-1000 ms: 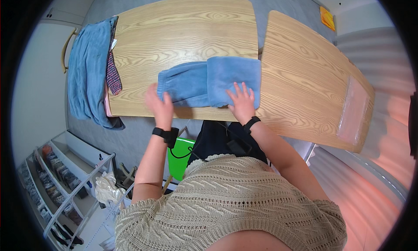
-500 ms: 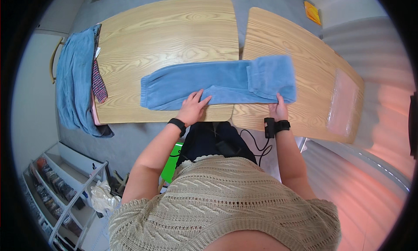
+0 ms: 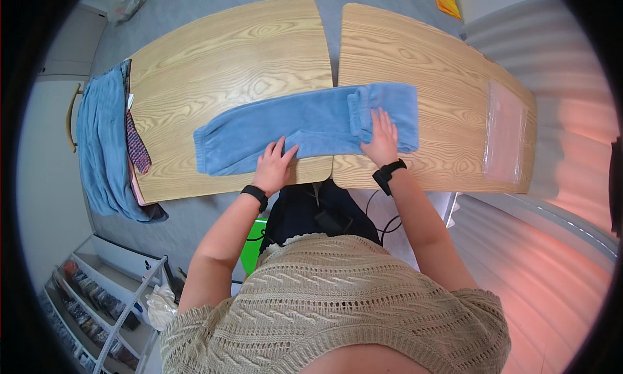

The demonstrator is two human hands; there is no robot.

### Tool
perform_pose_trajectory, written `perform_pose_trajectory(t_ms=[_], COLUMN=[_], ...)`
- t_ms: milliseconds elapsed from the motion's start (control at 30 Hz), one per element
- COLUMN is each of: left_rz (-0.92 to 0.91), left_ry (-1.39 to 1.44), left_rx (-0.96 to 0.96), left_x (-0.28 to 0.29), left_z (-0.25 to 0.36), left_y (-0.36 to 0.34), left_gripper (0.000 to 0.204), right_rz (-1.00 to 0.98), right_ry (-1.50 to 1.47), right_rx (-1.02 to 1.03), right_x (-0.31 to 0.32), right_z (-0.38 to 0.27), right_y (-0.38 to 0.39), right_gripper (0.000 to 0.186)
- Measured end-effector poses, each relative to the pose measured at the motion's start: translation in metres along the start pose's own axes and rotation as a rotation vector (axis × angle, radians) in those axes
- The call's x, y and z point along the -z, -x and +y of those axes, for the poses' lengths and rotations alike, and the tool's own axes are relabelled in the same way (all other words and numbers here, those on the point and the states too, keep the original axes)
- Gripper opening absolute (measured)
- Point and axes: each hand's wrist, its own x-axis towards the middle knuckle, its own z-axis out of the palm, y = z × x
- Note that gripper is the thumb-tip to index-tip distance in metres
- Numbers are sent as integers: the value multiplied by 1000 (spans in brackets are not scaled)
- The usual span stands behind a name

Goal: Organizing packaged clothes on shelves and folding a pair of pants.

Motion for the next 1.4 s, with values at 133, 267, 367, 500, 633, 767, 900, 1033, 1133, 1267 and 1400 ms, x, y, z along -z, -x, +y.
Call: perform_pose_trajectory(t_ms=[133,267,367,500,633,767,900,1033,1133,1267,1400], left_rz=[28,80,77,65,77,70,80,120,115,103,96], left_ry=[-74,-169,-288,-338,-387,-407,-407,-409,-383,-372,-334], left_rx=[28,51,48,122,124,118,115,108,116,119,123], left_x=[-3,-12,-11,-14,-16,-15,-19,-20,-17,-17,-22], left_z=[4,17,29,30,26,28,29,32,31,33,32], left_y=[-2,-4,-11,-15,-14,-13,-16,-15,-13,-13,-11], left_gripper=[60,64,77,79,78,77,77,75,70,65,60], right_rz=[75,121,135,252,205,61,-69,-45,-12,-67,-56], right_ry=[-2,-38,-167,-319,-194,-137,-34,11,-65,-26,-82], right_rx=[-19,-20,-46,-2,150,276,265,279,285,277,292], right_x=[-7,-10,-5,23,26,7,-20,-21,-19,-28,-27], right_z=[-5,0,10,-9,-40,-67,-70,-71,-81,-83,-84], right_y=[-9,-7,-10,-9,-1,5,6,6,7,10,10], right_gripper=[77,68,58,53,52,53,58,60,61,63,61])
